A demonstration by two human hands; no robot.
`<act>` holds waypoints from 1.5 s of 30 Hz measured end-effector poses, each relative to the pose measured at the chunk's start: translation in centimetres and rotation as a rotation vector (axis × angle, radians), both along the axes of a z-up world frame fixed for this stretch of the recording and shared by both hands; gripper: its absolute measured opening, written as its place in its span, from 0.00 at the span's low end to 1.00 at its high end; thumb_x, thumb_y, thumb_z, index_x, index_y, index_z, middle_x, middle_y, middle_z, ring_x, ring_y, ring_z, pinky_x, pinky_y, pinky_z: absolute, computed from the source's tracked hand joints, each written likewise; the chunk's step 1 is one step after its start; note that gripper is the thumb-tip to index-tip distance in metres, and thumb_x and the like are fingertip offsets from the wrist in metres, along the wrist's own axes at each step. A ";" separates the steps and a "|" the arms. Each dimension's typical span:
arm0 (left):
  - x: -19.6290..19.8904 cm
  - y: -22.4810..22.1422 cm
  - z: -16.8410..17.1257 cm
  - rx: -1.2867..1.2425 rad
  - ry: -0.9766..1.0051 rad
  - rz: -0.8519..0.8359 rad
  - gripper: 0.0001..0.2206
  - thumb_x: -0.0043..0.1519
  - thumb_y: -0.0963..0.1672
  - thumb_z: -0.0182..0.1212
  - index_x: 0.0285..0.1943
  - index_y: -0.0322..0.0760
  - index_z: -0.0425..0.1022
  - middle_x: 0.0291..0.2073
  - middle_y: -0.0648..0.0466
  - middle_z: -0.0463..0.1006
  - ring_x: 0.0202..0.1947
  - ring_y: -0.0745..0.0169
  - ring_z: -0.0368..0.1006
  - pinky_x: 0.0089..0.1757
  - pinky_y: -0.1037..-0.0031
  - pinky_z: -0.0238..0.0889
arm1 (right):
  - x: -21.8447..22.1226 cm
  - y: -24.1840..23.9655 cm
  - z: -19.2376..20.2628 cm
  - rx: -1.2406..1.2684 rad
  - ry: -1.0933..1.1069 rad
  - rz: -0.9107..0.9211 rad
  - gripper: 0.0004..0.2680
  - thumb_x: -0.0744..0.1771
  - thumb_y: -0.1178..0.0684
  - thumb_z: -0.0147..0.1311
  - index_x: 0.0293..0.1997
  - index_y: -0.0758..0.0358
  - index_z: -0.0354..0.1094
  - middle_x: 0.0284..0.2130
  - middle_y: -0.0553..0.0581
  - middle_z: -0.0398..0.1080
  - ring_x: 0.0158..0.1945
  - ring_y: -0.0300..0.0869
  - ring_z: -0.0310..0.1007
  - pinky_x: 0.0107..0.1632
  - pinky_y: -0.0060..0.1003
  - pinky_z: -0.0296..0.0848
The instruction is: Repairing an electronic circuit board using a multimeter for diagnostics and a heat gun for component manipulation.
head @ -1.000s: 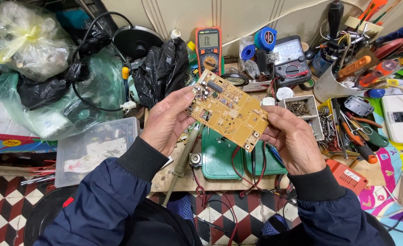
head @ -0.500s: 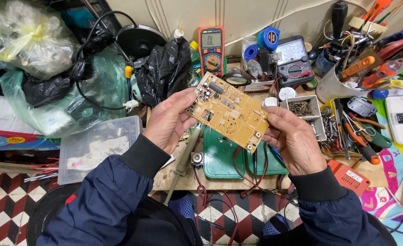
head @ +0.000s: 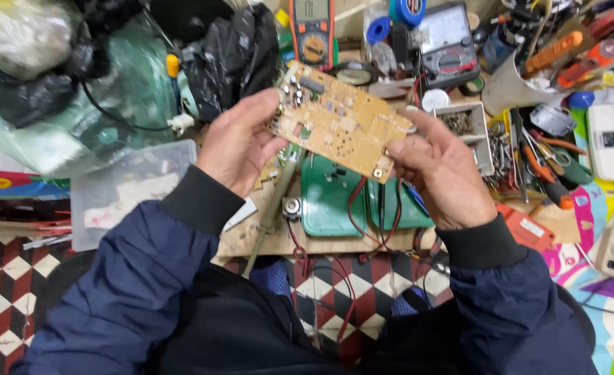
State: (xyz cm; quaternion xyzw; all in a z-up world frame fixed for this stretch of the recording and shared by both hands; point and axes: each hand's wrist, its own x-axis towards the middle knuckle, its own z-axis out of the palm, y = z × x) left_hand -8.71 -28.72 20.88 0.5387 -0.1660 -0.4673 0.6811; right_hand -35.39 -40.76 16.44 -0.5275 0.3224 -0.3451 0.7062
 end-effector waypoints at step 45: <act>10.4 9.7 -1.8 0.095 -1.346 -0.013 0.11 0.74 0.47 0.65 0.64 0.48 0.83 0.56 0.46 0.87 0.59 0.36 0.80 0.58 0.47 0.73 | 5.1 6.4 -2.3 -0.365 0.444 0.171 0.13 0.71 0.58 0.62 0.65 0.68 0.76 0.41 0.73 0.82 0.40 0.54 0.86 0.45 0.49 0.87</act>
